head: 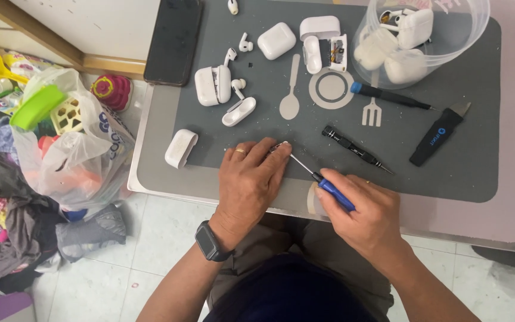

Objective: Repairing a small electronic device, specifically an earbud charging case, by aligning a circuit board and using a screwdriver.

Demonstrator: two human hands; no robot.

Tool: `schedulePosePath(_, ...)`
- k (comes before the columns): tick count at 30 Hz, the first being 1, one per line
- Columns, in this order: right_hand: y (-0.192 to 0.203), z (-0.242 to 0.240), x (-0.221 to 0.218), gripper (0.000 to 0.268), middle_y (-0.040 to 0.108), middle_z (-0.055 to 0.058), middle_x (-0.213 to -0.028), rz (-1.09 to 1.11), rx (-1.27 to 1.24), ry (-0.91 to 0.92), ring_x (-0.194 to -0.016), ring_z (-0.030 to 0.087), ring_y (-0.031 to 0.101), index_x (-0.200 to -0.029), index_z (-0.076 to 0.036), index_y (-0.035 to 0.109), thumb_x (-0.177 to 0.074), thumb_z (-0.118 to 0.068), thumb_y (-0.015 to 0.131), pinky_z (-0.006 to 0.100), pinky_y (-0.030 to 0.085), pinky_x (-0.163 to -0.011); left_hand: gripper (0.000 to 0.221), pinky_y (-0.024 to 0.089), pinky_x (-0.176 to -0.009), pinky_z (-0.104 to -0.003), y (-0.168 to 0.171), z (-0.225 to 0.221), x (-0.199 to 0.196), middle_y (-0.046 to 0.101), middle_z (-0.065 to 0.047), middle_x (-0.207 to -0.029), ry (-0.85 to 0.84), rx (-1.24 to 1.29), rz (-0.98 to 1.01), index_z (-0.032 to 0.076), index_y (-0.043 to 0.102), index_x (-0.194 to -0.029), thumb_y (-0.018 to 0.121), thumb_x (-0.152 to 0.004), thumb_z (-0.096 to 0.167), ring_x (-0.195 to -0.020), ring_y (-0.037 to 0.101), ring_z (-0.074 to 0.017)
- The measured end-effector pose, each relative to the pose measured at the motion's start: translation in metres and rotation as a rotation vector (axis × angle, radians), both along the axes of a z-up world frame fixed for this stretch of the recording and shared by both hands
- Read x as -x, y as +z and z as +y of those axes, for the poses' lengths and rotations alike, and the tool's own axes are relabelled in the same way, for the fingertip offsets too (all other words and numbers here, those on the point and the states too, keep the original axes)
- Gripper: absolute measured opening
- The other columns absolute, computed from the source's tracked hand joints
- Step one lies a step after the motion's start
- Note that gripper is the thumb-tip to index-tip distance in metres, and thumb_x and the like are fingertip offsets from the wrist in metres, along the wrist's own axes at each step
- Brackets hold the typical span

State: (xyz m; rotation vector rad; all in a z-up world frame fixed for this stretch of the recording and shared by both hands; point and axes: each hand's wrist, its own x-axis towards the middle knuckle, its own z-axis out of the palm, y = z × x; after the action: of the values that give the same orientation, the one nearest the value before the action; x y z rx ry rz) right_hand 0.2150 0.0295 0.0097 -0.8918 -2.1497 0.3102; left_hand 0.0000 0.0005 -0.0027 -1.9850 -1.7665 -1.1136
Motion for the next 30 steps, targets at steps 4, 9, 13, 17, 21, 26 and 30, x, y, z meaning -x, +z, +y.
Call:
schedulePosePath(4, 0.002, 0.000, 0.001, 0.023, 0.073, 0.010, -0.077, 0.028, 0.013, 0.032, -0.068, 0.031, 0.073, -0.110, -0.006, 0.079, -0.087, -0.010, 0.079, 0.036, 0.058, -0.057, 0.015, 0.051, -0.071, -0.034, 0.008, -0.001, 0.003, 0.076, -0.004, -0.099, -0.010, 0.034, -0.034, 0.023, 0.081, -0.105, 0.077, -0.092, 0.017, -0.087, 0.070, -0.0248)
schedulePosePath(9, 0.002, 0.001, 0.003, 0.021, 0.071, 0.012, -0.073, 0.083, 0.022, 0.042, -0.063, 0.032, 0.072, -0.107, -0.005, 0.078, -0.087, -0.008, 0.078, 0.037, 0.055, -0.051, 0.027, 0.056, -0.080, -0.052, 0.064, 0.011, 0.007, 0.074, -0.024, -0.112, -0.232, 0.209, -0.299, 0.009, 0.078, -0.114, 0.073, -0.087, 0.005, -0.101, 0.070, -0.0492)
schedulePosePath(13, -0.008, -0.001, -0.001, 0.021, 0.071, 0.008, -0.076, 0.001, 0.025, 0.017, -0.075, 0.033, 0.074, -0.111, -0.009, 0.077, -0.091, -0.013, 0.075, 0.037, 0.057, -0.052, 0.035, 0.052, -0.085, -0.052, 0.081, 0.065, -0.002, 0.071, -0.019, -0.116, -0.336, 0.324, 0.025, 0.011, 0.077, -0.117, 0.078, -0.081, 0.009, -0.109, 0.067, -0.0450)
schedulePosePath(17, -0.002, -0.001, 0.002, 0.023, 0.071, 0.012, -0.077, 0.018, 0.016, 0.011, -0.070, 0.039, 0.070, -0.111, -0.010, 0.077, -0.090, -0.015, 0.075, 0.042, 0.053, -0.044, 0.025, 0.057, -0.080, -0.054, 0.060, 0.111, -0.025, 0.075, -0.017, -0.095, -0.654, 0.522, 0.073, 0.010, 0.079, -0.100, 0.082, -0.076, 0.007, -0.091, 0.073, -0.0433)
schedulePosePath(21, -0.002, 0.000, 0.002, 0.024, 0.072, 0.012, -0.077, -0.037, -0.014, 0.001, -0.066, 0.036, 0.071, -0.112, -0.010, 0.077, -0.089, -0.016, 0.076, 0.040, 0.053, -0.043, 0.012, 0.060, -0.070, -0.050, 0.045, 0.126, -0.018, 0.073, -0.009, -0.080, -0.624, 0.576, 0.155, 0.013, 0.076, -0.091, 0.076, -0.080, 0.009, -0.080, 0.075, -0.0372)
schedulePosePath(26, -0.003, 0.001, -0.001, 0.024, 0.067, 0.005, -0.069, -0.023, -0.039, 0.032, -0.060, 0.027, 0.070, -0.112, -0.009, 0.077, -0.090, -0.016, 0.076, 0.033, 0.054, -0.047, 0.021, 0.056, -0.062, -0.052, 0.091, 0.086, 0.027, 0.070, -0.022, -0.084, -0.592, 0.512, -0.205, 0.002, 0.076, -0.104, 0.066, -0.085, -0.002, -0.078, 0.071, -0.0474)
schedulePosePath(30, -0.002, 0.002, -0.002, 0.025, 0.066, 0.006, -0.069, -0.022, -0.064, 0.062, -0.058, 0.024, 0.070, -0.113, -0.007, 0.078, -0.089, -0.015, 0.077, 0.031, 0.054, -0.049, 0.024, 0.060, -0.065, -0.035, 0.119, 0.042, 0.056, 0.072, -0.017, -0.087, -0.441, 0.422, -0.508, 0.001, 0.076, -0.114, 0.068, -0.093, -0.005, -0.077, 0.073, -0.0262)
